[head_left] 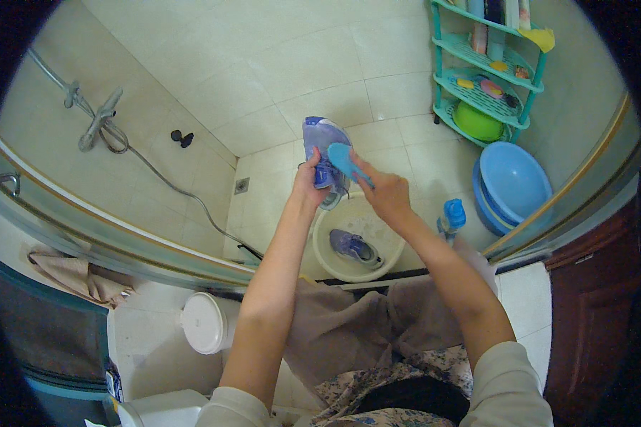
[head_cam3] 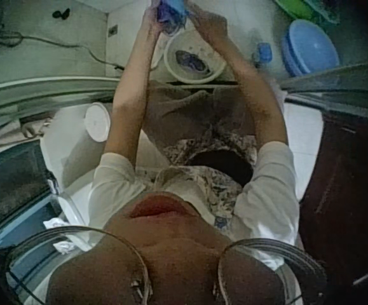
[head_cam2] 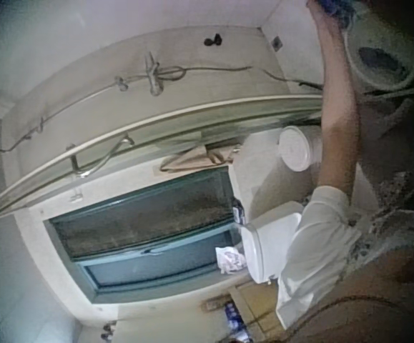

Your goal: The person sits on the bathroom floor and scrubs a pair of purple and white sneakers with a blue brush in a white basin. They repeatedly dip the shoes in water, scrub the uppers, soles, and laces, and rinse them.

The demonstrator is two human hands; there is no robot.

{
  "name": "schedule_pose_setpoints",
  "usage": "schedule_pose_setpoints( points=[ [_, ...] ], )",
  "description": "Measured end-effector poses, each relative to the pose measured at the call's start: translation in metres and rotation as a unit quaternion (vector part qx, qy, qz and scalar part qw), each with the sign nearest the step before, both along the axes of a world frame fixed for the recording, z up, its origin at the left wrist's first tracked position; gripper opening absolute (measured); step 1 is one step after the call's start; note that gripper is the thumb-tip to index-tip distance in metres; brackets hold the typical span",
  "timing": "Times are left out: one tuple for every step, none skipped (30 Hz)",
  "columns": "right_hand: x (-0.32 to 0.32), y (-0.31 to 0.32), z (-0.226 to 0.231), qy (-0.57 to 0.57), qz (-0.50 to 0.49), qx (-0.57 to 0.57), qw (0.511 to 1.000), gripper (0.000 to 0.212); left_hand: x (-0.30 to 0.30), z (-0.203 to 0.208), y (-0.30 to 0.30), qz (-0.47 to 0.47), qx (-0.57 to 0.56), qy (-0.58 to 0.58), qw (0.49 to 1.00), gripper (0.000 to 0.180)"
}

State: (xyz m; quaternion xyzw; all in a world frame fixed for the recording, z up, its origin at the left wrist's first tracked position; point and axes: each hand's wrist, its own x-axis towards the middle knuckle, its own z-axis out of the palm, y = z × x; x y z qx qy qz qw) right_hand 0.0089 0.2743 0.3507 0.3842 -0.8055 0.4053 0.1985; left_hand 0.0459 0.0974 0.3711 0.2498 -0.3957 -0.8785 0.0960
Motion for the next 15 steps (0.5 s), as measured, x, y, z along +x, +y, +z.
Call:
schedule_pose_setpoints(
  points=[
    [-0.005,0.0,0.001,0.008,0.0,0.009,1.0,0.049,-0.002,0.0,0.002,0.01,-0.02,-0.004,1.0,0.039],
    [-0.008,0.0,0.006,0.015,0.0,0.019,1.0,0.049,-0.001,-0.001,0.003,0.02,-0.037,-0.009,0.999,0.04],
    [-0.013,0.001,0.013,0.024,0.0,0.032,0.999,0.05,-0.001,0.0,0.005,0.015,-0.029,-0.01,0.999,0.04],
    [-0.018,-0.003,0.021,0.034,-0.016,0.026,0.999,0.047,0.0,0.0,0.007,0.01,-0.022,-0.011,1.0,0.04],
    [-0.025,-0.01,0.033,0.044,-0.034,0.021,0.998,0.045,-0.001,0.001,0.009,0.004,-0.013,-0.011,1.0,0.041],
    [-0.031,-0.012,0.041,0.052,-0.056,0.02,0.997,0.043,-0.005,0.0,0.015,-0.008,-0.006,-0.015,1.0,0.04],
    [-0.041,-0.013,0.048,0.059,-0.061,0.013,0.996,0.043,-0.01,0.0,0.02,-0.02,0.0,-0.019,1.0,0.039],
    [-0.05,-0.017,0.058,0.066,-0.061,0.001,0.996,0.043,-0.013,0.0,0.02,-0.026,0.003,-0.022,0.999,0.038],
    [-0.054,-0.018,0.063,0.074,-0.062,-0.01,0.995,0.043,-0.015,-0.001,0.017,-0.011,0.019,-0.027,0.999,0.038],
    [-0.053,-0.015,0.055,0.09,-0.046,-0.012,0.995,0.042,-0.016,-0.002,0.014,0.003,0.035,-0.031,0.999,0.037],
    [-0.05,-0.015,0.044,0.071,-0.039,0.0,0.997,0.042,-0.018,-0.002,0.006,0.02,0.05,-0.032,0.998,0.037],
    [-0.042,-0.014,0.03,0.049,-0.03,0.013,0.998,0.042,-0.017,-0.006,-0.002,0.029,0.056,-0.031,0.998,0.037],
    [-0.035,-0.011,0.017,0.029,-0.021,0.027,0.999,0.042,-0.016,-0.009,-0.01,0.037,0.062,-0.03,0.997,0.038],
    [-0.021,-0.006,0.01,-0.012,0.014,0.022,1.0,0.043,-0.013,-0.012,-0.016,0.048,0.068,-0.032,0.996,0.038],
    [-0.017,-0.003,0.003,-0.003,0.022,0.027,0.999,0.045,-0.013,-0.013,-0.017,0.049,0.061,-0.044,0.996,0.037]
  ],
)
